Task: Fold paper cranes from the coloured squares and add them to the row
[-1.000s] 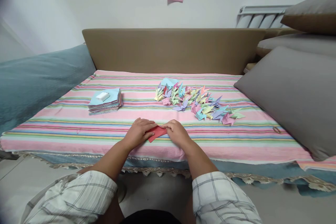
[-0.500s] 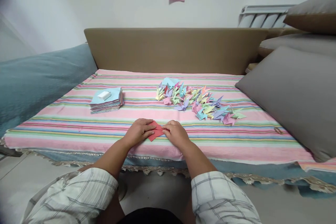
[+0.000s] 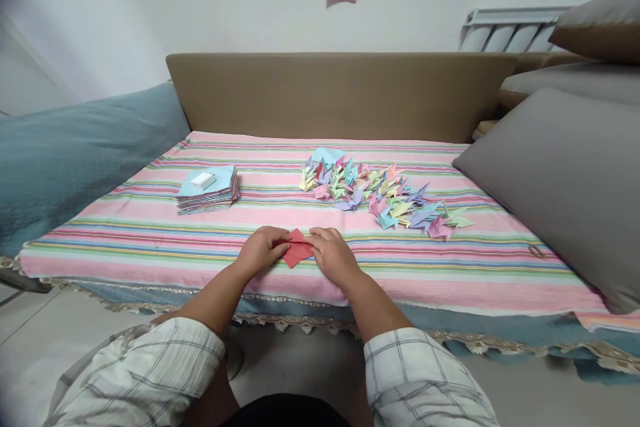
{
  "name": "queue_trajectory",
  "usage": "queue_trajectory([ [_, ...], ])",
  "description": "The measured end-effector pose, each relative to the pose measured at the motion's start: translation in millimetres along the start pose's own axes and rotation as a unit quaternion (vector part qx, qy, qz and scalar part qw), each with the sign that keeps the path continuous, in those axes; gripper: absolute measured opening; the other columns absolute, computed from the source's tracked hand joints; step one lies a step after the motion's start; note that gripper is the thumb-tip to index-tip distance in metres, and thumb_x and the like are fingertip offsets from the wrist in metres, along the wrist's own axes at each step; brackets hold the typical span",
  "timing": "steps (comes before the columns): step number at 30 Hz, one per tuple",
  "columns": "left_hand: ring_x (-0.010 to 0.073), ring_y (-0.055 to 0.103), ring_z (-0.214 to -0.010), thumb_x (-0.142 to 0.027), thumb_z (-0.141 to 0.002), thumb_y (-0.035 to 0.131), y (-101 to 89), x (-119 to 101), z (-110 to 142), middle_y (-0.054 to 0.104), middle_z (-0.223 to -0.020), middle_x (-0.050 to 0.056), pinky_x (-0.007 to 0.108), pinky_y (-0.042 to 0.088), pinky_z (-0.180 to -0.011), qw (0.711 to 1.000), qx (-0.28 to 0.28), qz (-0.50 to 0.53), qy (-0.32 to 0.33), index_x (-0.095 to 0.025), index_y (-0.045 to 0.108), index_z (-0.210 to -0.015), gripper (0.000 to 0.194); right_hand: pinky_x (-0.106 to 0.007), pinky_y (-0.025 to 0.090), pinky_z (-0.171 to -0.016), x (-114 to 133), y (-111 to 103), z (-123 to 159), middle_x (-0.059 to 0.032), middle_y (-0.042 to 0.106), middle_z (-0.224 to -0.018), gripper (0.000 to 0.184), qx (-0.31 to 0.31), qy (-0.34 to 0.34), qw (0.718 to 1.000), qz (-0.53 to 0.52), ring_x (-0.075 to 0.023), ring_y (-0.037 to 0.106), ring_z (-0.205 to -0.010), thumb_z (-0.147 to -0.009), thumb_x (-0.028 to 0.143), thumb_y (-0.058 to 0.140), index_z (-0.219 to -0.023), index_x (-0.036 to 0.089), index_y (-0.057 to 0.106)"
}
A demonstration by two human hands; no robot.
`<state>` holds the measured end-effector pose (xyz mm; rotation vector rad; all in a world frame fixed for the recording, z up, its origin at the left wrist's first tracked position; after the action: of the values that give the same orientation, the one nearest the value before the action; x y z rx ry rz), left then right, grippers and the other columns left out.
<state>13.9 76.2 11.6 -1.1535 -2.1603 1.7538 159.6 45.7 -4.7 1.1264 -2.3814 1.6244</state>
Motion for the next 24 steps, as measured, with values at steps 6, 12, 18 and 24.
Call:
queue_trajectory([
  [6, 0.0201, 0.058, -0.080, -0.022, -0.075, 0.058, 2.7, 11.6, 2.2, 0.067, -0.081, 0.003, 0.031, 0.045, -0.072, 0.998, -0.029, 0.005, -0.063, -0.021, 0.064, -0.089, 0.015, -0.040, 0.038, -0.094, 7.9, 10.8, -0.2, -0.0025, 0.051, -0.131, 0.049, 0.054, -0.024, 0.998, 0.019, -0.0215, 0.044, -0.109, -0.082, 0.007, 0.042, -0.125, 0.026, 0.052],
  [12, 0.0182, 0.059, -0.080, -0.014, -0.074, 0.053, 2.5, 12.9, 1.4, 0.067, -0.082, 0.002, 0.030, 0.045, -0.073, 0.998, -0.008, 0.029, -0.051, -0.020, 0.062, -0.082, 0.014, -0.039, 0.037, -0.094, 6.7, 14.4, 1.0, 0.0003, 0.049, -0.133, 0.052, 0.081, -0.010, 0.996, 0.029, -0.0213, 0.043, -0.109, -0.079, 0.006, 0.043, -0.126, 0.028, 0.052],
  [18, 0.0166, 0.061, -0.079, -0.011, -0.077, 0.047, -2.6, 4.9, 1.1, 0.068, -0.079, 0.001, 0.027, 0.044, -0.074, 0.999, 0.028, 0.025, 0.017, -0.020, 0.064, -0.076, 0.020, -0.039, 0.037, -0.094, 3.9, 16.4, 1.6, 0.0013, 0.049, -0.133, 0.048, 0.091, -0.001, 0.995, 0.046, -0.0220, 0.042, -0.108, -0.081, 0.007, 0.043, -0.124, 0.027, 0.054],
  [24, 0.0189, 0.063, -0.088, -0.009, -0.072, 0.049, -4.0, 13.8, 3.6, 0.070, -0.090, 0.002, 0.032, 0.047, -0.081, 0.998, 0.048, -0.024, 0.024, -0.021, 0.068, -0.078, 0.023, -0.039, 0.037, -0.093, 3.3, 17.2, 1.6, 0.0003, 0.049, -0.134, 0.045, 0.092, -0.005, 0.995, 0.043, -0.0215, 0.044, -0.107, -0.082, 0.009, 0.044, -0.121, 0.028, 0.056],
])
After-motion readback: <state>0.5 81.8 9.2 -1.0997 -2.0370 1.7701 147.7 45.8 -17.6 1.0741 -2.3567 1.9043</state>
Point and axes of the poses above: each hand's wrist, its own z-axis away from the middle knuckle, its own y-axis out of the palm, x = y × z, the point moved 7 cm from there along -z, towards the middle knuckle
